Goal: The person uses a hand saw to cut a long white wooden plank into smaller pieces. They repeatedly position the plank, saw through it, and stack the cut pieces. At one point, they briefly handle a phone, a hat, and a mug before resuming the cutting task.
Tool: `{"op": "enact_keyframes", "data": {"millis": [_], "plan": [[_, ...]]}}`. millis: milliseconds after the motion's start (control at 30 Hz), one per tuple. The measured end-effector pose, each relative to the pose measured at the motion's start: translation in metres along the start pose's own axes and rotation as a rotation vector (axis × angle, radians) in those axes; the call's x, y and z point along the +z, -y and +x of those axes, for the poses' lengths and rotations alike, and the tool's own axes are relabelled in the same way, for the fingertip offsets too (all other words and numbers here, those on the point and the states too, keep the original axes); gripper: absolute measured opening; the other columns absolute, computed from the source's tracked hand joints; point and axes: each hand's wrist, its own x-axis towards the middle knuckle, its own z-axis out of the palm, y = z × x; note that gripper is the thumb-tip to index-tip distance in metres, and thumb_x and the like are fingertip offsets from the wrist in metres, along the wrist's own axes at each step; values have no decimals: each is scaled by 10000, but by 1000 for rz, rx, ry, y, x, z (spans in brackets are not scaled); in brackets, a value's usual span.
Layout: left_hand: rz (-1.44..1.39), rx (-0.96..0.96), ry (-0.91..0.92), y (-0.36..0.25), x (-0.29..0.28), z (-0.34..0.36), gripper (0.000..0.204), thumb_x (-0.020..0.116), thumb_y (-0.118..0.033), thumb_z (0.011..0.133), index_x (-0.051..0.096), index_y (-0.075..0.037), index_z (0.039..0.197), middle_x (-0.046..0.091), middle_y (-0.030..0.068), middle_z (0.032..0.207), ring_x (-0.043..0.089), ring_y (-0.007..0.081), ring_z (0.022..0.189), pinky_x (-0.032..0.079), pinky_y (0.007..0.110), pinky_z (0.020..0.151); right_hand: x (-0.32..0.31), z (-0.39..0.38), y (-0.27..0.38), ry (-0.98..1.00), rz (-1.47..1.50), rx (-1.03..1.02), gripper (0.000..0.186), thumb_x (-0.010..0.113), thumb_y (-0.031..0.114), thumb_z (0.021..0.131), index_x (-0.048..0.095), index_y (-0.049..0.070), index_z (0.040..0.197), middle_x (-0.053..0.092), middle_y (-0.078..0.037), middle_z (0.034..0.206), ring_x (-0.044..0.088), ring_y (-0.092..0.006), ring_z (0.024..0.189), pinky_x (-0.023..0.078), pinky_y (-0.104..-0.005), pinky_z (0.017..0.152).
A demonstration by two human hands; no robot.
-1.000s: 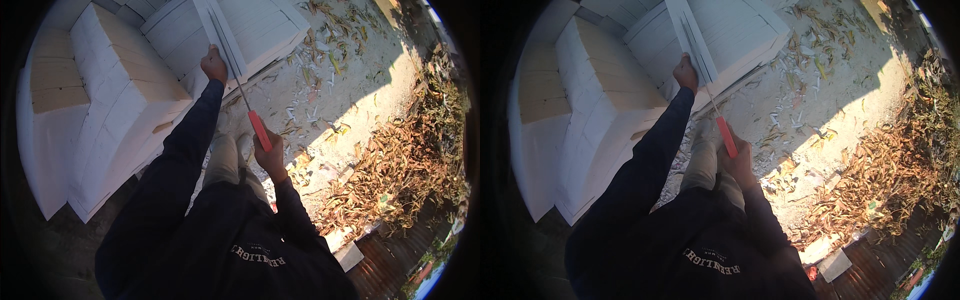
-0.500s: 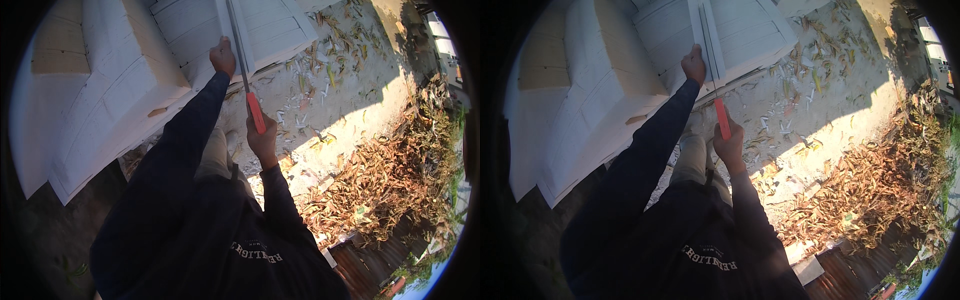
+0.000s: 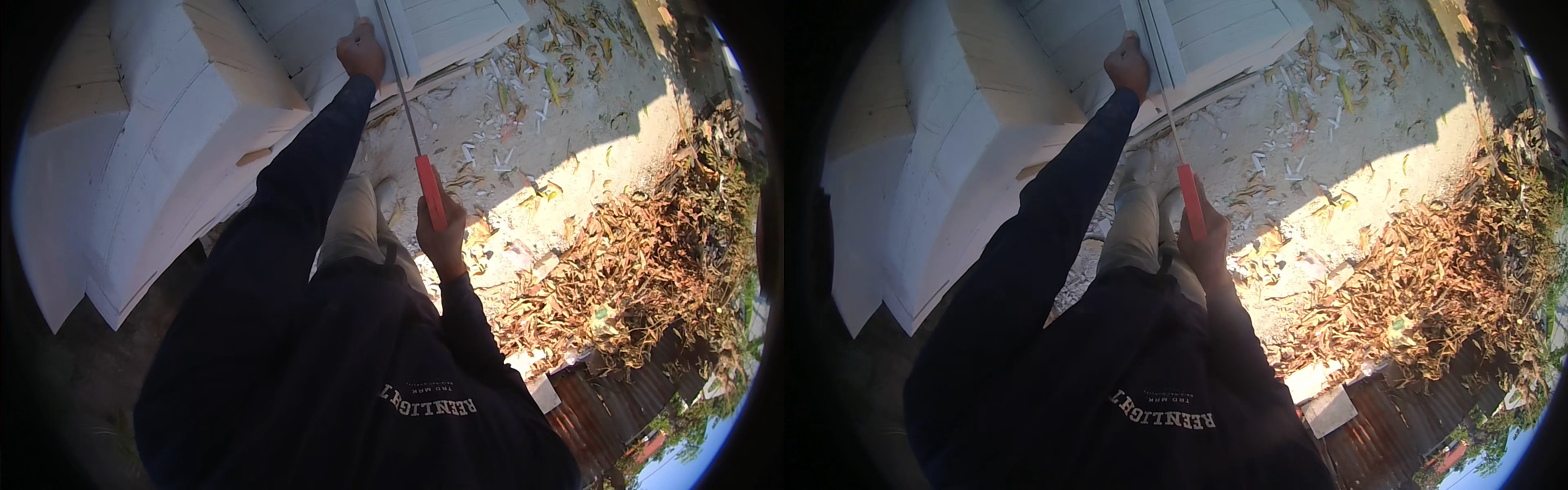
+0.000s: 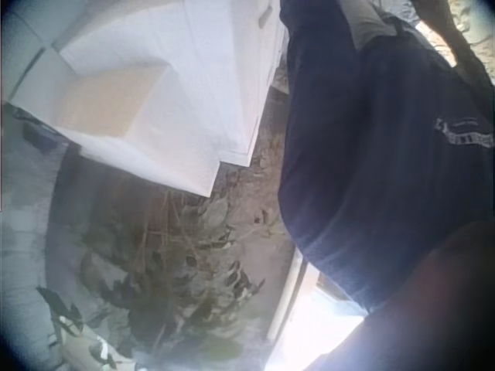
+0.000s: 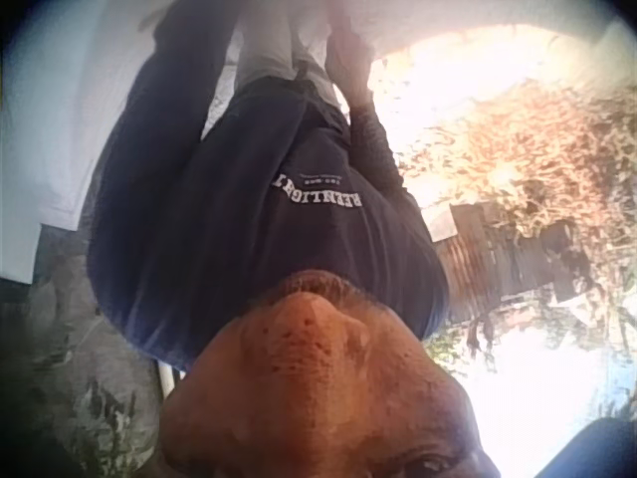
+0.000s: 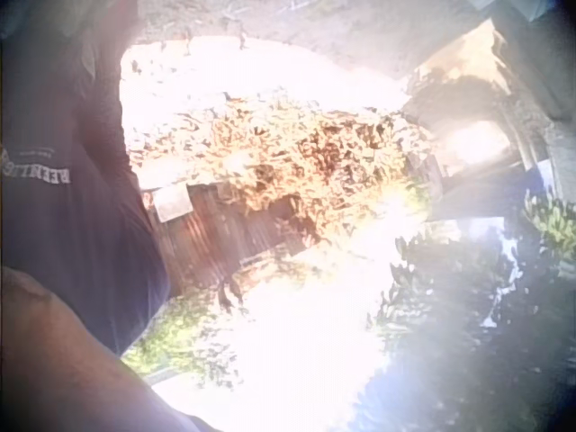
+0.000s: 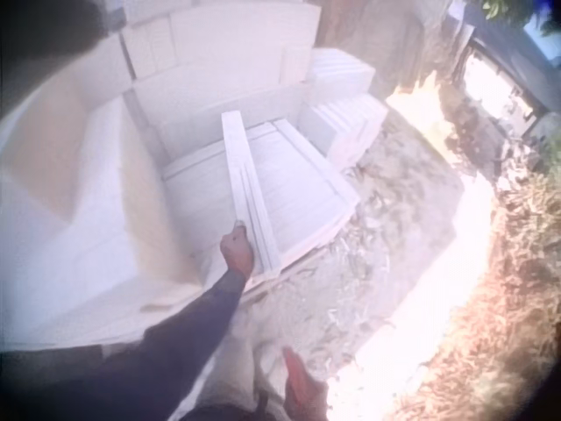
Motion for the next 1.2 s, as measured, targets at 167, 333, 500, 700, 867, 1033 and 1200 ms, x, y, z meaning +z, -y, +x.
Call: {"op": "enact_keyframes", "data": {"millis": [167,333,500,700,867,1033,1200], "plan": [[-15,-126,94,-22,-6,-1,514,614,-334,1036,705,158,918,639,96,706,515,159,728,464,400,712,-24,-36,-2,-1,13,47,509,593,-11,911,586,-40,1419,710,-273,926,735,-356,707,541,-367,630],[-109,-119,58,-22,2,2,490,633,-309,1028,698,155,885,586,203,616,524,210,652,431,442,657,-32,1,45,-30,152,60,421,646,45,941,640,-57,1350,609,-93,710,496,-88,653,461,-301,605],[-34,-155,174,-12,-11,1,497,610,-320,1037,682,113,804,483,185,583,461,227,634,363,462,639,-80,-43,64,-57,111,123,456,631,68,909,654,-22,1356,677,-161,766,628,-100,686,521,-293,636],[290,13,118,-29,-17,1,485,576,-375,1048,758,69,973,578,227,670,586,341,783,431,499,694,-167,-60,68,-334,-102,29,137,642,68,985,686,-59,958,505,7,643,413,-39,603,320,-261,510],[533,-45,138,-50,16,43,736,672,-568,943,629,41,1354,665,243,1085,642,400,1025,529,512,878,-196,-34,10,-509,-114,169,295,642,98,1023,716,-26,1280,566,37,693,420,-29,615,326,-260,522],[924,-197,198,-113,82,145,1281,812,-733,705,320,81,1563,599,259,1311,610,447,1229,517,532,1024,-217,-10,-53,-525,-45,411,295,709,130,1014,731,-24,1264,580,27,691,426,-34,637,345,-275,524],[915,-451,316,-101,119,186,1124,909,-474,670,326,46,1479,562,297,1354,629,431,1218,539,482,1035,-233,-12,-129,-610,-114,461,165,697,-39,852,753,-68,1004,570,42,683,472,-39,571,354,-246,505]]}}
